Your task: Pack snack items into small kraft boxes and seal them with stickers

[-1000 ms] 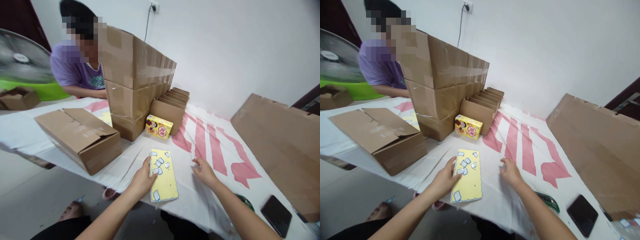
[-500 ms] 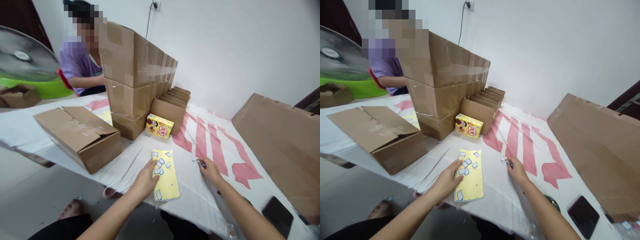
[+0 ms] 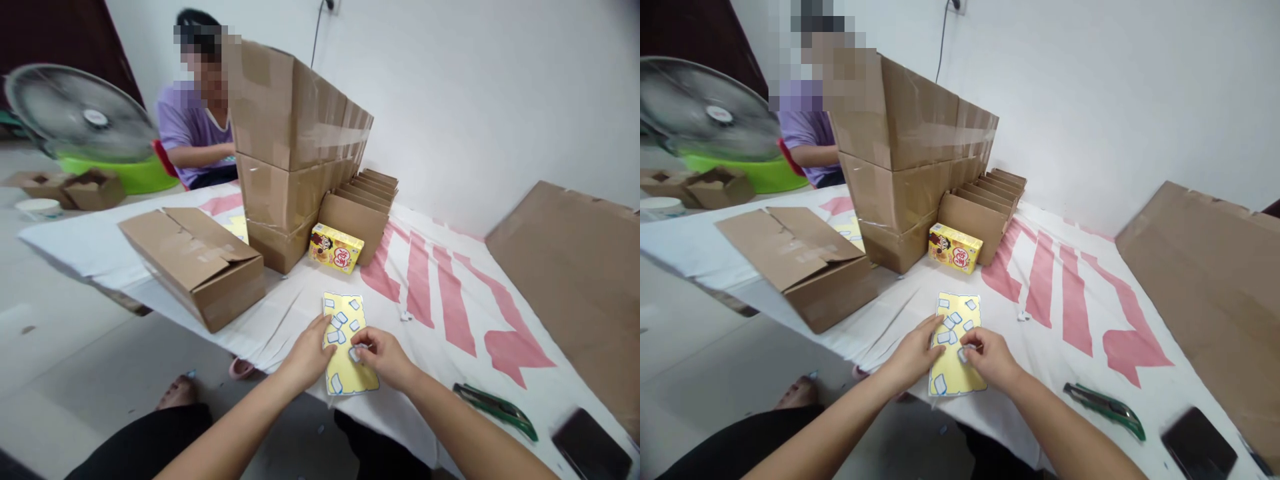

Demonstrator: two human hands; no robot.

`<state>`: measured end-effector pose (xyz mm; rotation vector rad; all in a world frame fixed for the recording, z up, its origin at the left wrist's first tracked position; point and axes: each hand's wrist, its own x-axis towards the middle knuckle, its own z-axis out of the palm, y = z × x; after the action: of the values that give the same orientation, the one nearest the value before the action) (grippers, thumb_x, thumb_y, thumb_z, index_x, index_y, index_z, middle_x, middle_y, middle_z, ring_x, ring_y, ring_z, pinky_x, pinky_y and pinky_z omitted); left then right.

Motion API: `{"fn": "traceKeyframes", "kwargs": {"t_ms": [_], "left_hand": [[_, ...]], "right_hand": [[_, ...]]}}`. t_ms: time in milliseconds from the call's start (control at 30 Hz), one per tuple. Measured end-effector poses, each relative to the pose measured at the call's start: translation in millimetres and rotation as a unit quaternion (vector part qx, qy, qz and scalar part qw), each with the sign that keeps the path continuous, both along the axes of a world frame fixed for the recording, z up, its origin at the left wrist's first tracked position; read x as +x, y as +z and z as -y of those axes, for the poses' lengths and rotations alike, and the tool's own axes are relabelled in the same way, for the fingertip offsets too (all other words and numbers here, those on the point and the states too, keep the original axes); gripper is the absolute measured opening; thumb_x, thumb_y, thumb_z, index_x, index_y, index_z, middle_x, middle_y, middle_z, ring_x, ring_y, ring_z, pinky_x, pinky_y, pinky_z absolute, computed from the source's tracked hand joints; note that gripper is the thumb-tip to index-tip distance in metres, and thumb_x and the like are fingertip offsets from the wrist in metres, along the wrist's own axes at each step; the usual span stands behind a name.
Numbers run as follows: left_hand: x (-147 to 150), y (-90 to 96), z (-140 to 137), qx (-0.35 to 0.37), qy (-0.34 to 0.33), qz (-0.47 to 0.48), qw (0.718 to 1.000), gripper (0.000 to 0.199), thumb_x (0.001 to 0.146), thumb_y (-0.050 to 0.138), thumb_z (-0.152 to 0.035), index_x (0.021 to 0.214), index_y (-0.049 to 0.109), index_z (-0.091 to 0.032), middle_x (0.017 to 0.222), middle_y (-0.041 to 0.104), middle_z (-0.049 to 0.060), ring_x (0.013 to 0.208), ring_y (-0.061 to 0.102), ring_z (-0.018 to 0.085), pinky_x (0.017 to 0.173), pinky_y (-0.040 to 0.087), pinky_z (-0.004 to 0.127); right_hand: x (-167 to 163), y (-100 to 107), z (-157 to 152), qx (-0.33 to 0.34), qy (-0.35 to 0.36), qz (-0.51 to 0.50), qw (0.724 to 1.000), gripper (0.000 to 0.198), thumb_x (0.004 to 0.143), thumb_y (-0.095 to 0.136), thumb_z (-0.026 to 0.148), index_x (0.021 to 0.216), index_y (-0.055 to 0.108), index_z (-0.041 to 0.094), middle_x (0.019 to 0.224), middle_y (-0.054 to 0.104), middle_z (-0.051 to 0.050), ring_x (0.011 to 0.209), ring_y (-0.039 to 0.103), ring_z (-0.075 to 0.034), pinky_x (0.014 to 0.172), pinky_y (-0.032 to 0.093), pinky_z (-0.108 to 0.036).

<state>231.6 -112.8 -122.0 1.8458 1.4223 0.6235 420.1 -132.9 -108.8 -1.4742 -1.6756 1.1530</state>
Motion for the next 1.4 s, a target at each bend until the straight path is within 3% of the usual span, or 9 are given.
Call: {"fn": "traceKeyframes", "kwargs": {"t_ms": [233, 400, 500, 833, 1000, 1100, 1200, 1300, 1400], "left_hand": [[-1, -1.1, 1, 0.009, -0.004, 0.016, 1.0, 0.063, 0.073, 0.052, -0.01, 0.135, 0.043, -0.004, 0.145, 0.041, 0.016, 0.136, 0.036, 0.023, 0.116, 0.026, 0.035], [-2, -2.1, 1, 0.007, -0.002, 0.012, 1.0, 0.062, 0.073, 0.054, -0.012, 0.134, 0.044, -0.005, 0.144, 0.042, 0.015, 0.136, 0.036, 0.023, 0.116, 0.026, 0.035], [-1, -2.3, 1, 0.009, 0.0, 0.009, 1.0, 0.062, 0.073, 0.055, -0.012, 0.134, 0.045, -0.005, 0.144, 0.043, 0.015, 0.136, 0.036, 0.024, 0.116, 0.026, 0.036], [-1, -3.6, 0, 0.023, -0.004, 0.028, 0.999, 0.059, 0.073, 0.057, -0.01, 0.131, 0.047, -0.008, 0.142, 0.045, 0.016, 0.134, 0.039, 0.025, 0.114, 0.03, 0.039], [-2, 0.1, 6, 0.049, -0.006, 0.017, 0.999, 0.051, 0.074, 0.058, -0.008, 0.124, 0.052, -0.011, 0.141, 0.042, 0.014, 0.131, 0.042, 0.024, 0.111, 0.034, 0.037], [-4, 5.5, 11, 0.081, 0.026, -0.04, 0.996, 0.043, 0.078, 0.058, -0.013, 0.121, 0.054, -0.015, 0.141, 0.039, 0.014, 0.113, 0.058, 0.027, 0.097, 0.047, 0.04], [-5, 10.8, 13, 0.161, 0.058, -0.079, 0.982, 0.028, 0.082, 0.056, -0.016, 0.11, 0.059, -0.017, 0.124, 0.052, 0.013, 0.093, 0.062, 0.024, 0.082, 0.051, 0.04], [-5, 13.6, 13, 0.226, -0.016, -0.02, 0.974, 0.018, 0.081, 0.054, -0.009, 0.092, 0.064, -0.019, 0.096, 0.063, 0.007, 0.096, 0.057, 0.023, 0.085, 0.048, 0.037], [-2, 14.0, 14, 0.212, -0.12, 0.088, 0.966, 0.033, 0.075, 0.051, 0.0, 0.098, 0.063, -0.021, 0.1, 0.066, 0.004, 0.101, 0.056, 0.02, 0.089, 0.046, 0.033]], "right_hand": [[1, -9, -1, 0.023, -0.023, 0.08, 0.996, 0.018, 0.07, 0.056, 0.019, 0.085, 0.064, 0.022, 0.083, 0.066, 0.001, 0.065, 0.055, -0.013, 0.065, 0.046, -0.028], [5, -13, 3, 0.07, 0.004, 0.04, 0.997, 0.047, 0.066, 0.048, 0.005, 0.108, 0.06, 0.023, 0.112, 0.065, -0.003, 0.098, 0.06, -0.017, 0.085, 0.049, -0.032], [7, -12, 7, 0.079, -0.007, 0.044, 0.996, 0.042, 0.068, 0.047, 0.005, 0.103, 0.061, 0.022, 0.107, 0.067, -0.003, 0.101, 0.061, -0.018, 0.086, 0.049, -0.033], [5, -11, 11, 0.099, -0.031, 0.118, 0.988, 0.015, 0.077, 0.055, 0.018, 0.091, 0.06, 0.02, 0.081, 0.066, -0.001, 0.069, 0.06, -0.014, 0.067, 0.05, -0.029], [6, -12, 9, 0.185, 0.032, 0.177, 0.966, 0.028, 0.075, 0.055, 0.011, 0.101, 0.061, 0.021, 0.101, 0.066, -0.006, 0.093, 0.059, -0.019, 0.083, 0.048, -0.036], [7, -11, 10, 0.201, 0.045, 0.184, 0.961, 0.025, 0.074, 0.054, 0.008, 0.094, 0.062, 0.021, 0.091, 0.066, -0.005, 0.089, 0.058, -0.019, 0.082, 0.047, -0.036], [7, -8, 11, 0.162, 0.009, 0.15, 0.975, 0.02, 0.074, 0.052, 0.008, 0.087, 0.061, 0.02, 0.085, 0.065, -0.002, 0.077, 0.058, -0.016, 0.072, 0.048, -0.031], [5, -1, 12, 0.115, -0.014, 0.079, 0.99, 0.014, 0.073, 0.054, 0.013, 0.083, 0.06, 0.02, 0.078, 0.063, 0.0, 0.07, 0.057, -0.014, 0.068, 0.046, -0.029], [1, 6, 13, 0.074, -0.012, -0.011, 0.997, 0.009, 0.072, 0.06, 0.018, 0.08, 0.059, 0.02, 0.073, 0.06, 0.002, 0.068, 0.055, -0.013, 0.066, 0.046, -0.027]]}}
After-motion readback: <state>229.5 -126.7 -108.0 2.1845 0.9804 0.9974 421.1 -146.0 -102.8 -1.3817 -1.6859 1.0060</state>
